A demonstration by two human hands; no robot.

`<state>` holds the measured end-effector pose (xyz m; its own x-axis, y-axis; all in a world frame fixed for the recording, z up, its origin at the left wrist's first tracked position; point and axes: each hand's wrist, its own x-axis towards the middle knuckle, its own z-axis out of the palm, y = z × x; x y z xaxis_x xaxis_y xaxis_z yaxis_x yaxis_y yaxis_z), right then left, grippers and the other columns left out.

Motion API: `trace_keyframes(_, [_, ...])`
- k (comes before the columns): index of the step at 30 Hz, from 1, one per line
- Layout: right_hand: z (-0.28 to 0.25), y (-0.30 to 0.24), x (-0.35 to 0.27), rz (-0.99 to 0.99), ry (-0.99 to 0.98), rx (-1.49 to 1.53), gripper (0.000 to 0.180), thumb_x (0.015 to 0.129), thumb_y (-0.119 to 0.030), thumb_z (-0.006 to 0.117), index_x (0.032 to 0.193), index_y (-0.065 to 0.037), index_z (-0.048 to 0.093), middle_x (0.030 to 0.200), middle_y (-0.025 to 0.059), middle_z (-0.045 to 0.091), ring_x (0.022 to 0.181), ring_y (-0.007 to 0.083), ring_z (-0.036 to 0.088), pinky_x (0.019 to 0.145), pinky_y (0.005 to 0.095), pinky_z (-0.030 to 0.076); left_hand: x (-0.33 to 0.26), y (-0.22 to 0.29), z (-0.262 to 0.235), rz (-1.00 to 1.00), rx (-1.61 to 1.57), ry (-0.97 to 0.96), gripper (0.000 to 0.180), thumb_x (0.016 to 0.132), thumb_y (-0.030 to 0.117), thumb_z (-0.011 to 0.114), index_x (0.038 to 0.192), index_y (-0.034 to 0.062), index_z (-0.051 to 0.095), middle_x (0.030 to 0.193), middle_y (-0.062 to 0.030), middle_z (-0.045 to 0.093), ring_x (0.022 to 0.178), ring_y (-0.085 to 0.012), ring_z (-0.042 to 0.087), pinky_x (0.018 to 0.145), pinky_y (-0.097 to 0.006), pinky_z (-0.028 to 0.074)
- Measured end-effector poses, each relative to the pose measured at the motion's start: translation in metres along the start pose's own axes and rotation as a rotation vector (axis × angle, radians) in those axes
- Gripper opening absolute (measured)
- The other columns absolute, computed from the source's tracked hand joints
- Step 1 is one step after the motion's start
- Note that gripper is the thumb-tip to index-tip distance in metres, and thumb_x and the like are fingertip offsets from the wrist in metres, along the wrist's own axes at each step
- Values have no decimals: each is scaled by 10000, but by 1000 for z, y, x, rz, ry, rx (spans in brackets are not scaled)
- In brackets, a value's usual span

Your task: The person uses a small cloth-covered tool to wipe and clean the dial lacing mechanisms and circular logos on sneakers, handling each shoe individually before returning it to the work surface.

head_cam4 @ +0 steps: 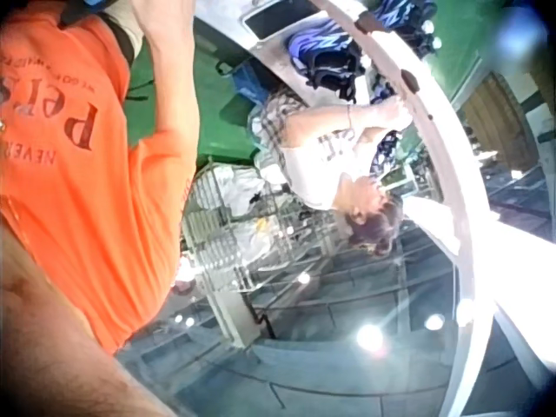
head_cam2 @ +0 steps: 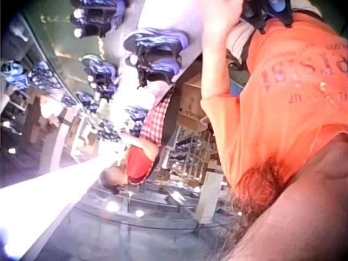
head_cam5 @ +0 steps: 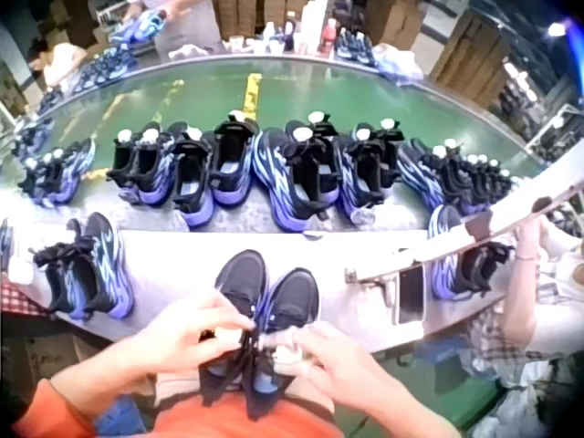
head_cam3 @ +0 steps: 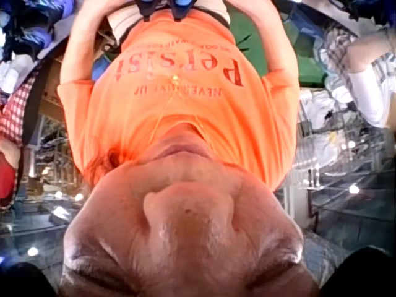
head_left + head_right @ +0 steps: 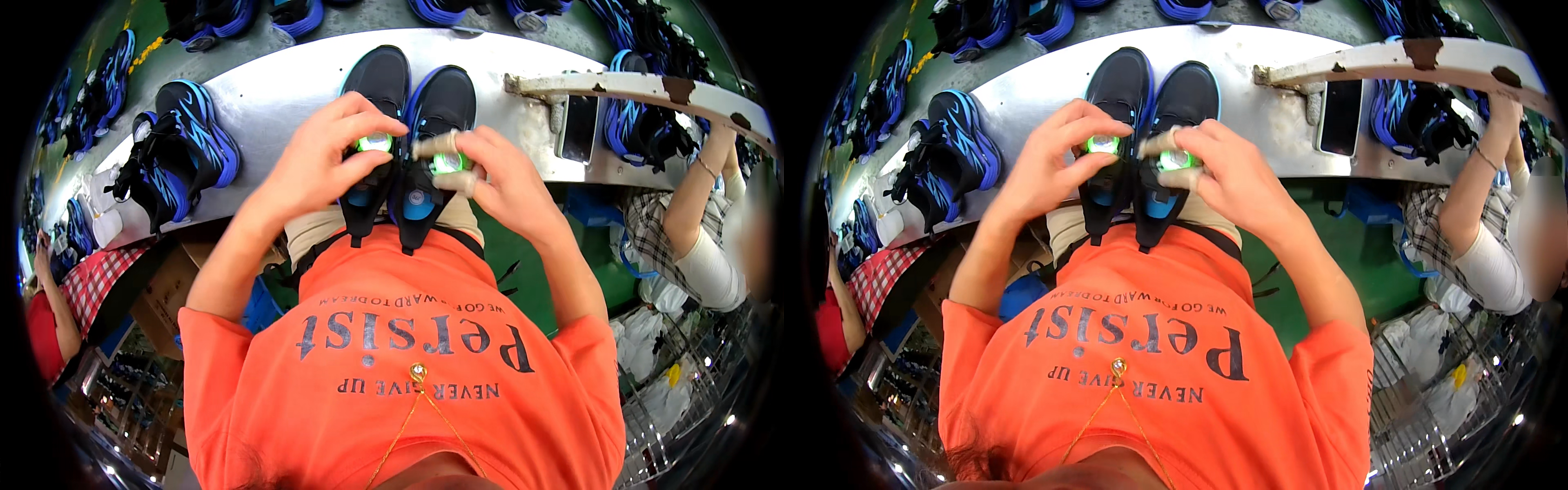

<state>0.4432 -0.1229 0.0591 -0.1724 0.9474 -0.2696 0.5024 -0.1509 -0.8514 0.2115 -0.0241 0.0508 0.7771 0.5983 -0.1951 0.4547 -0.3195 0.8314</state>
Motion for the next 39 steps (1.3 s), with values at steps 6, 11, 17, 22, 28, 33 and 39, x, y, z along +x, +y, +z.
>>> trace_keyframes(6, [8, 8, -2, -130, 109, -20, 364, 761, -177, 753, 1118, -139, 688, 781, 21, 502, 681, 131, 476, 626, 263, 413, -4, 15, 4, 109, 8, 263, 401, 757, 121, 732, 1134, 48, 616, 1084, -117, 609, 995, -268, 546, 829, -342, 465])
trace_keyframes(11, [12, 8, -5, -10, 178, -88, 348, 763, -212, 753, 1095, -141, 679, 815, 60, 521, 689, 193, 526, 632, 298, 446, -33, 49, 39, -183, -418, 7, 233, 887, 69, 615, 1104, -13, 591, 1066, -105, 635, 882, -180, 626, 740, -288, 514])
trace_keyframes(17, [5, 24, -7, -128, 61, -5, 334, 778, -131, 704, 1109, -134, 661, 853, 74, 509, 750, 229, 555, 658, 310, 462, -24, 36, 92, -599, -1259, 35, 309, 1010, 191, 476, 1205, -32, 562, 1125, -140, 638, 990, -200, 632, 819, -307, 528])
trace_keyframes(22, [9, 21, -13, -23, 143, -43, 335, 769, -143, 711, 1101, -138, 668, 837, 75, 524, 736, 224, 561, 637, 317, 466, -25, 35, 101, -520, -1269, 94, 317, 1022, 198, 446, 1204, -36, 561, 1135, -141, 636, 1052, -207, 618, 856, -331, 514])
trace_keyframes(28, [10, 36, -12, -171, 182, 32, 337, 751, -196, 746, 1077, -145, 684, 796, 60, 528, 645, 212, 549, 582, 316, 465, -27, 41, 106, -530, -1334, 78, 318, 1025, 185, 430, 1210, -43, 551, 1142, -134, 627, 1065, -204, 609, 875, -324, 508])
trace_keyframes(33, [13, 27, -12, -93, 217, 20, 338, 735, -232, 761, 1051, -131, 695, 803, 59, 484, 652, 215, 521, 594, 308, 448, -27, 43, 106, -542, -1355, 78, 313, 1024, 165, 423, 1205, -59, 546, 1129, -116, 624, 1026, -183, 617, 856, -303, 516])
trace_keyframes(39, [2, 25, -12, -98, 63, 80, 378, 728, -205, 770, 1093, -149, 691, 830, 67, 444, 742, 217, 526, 668, 308, 458, -24, 46, 107, -551, -1291, 71, 311, 1022, 168, 429, 1199, -53, 559, 1105, -119, 641, 992, -174, 624, 865, -309, 519])
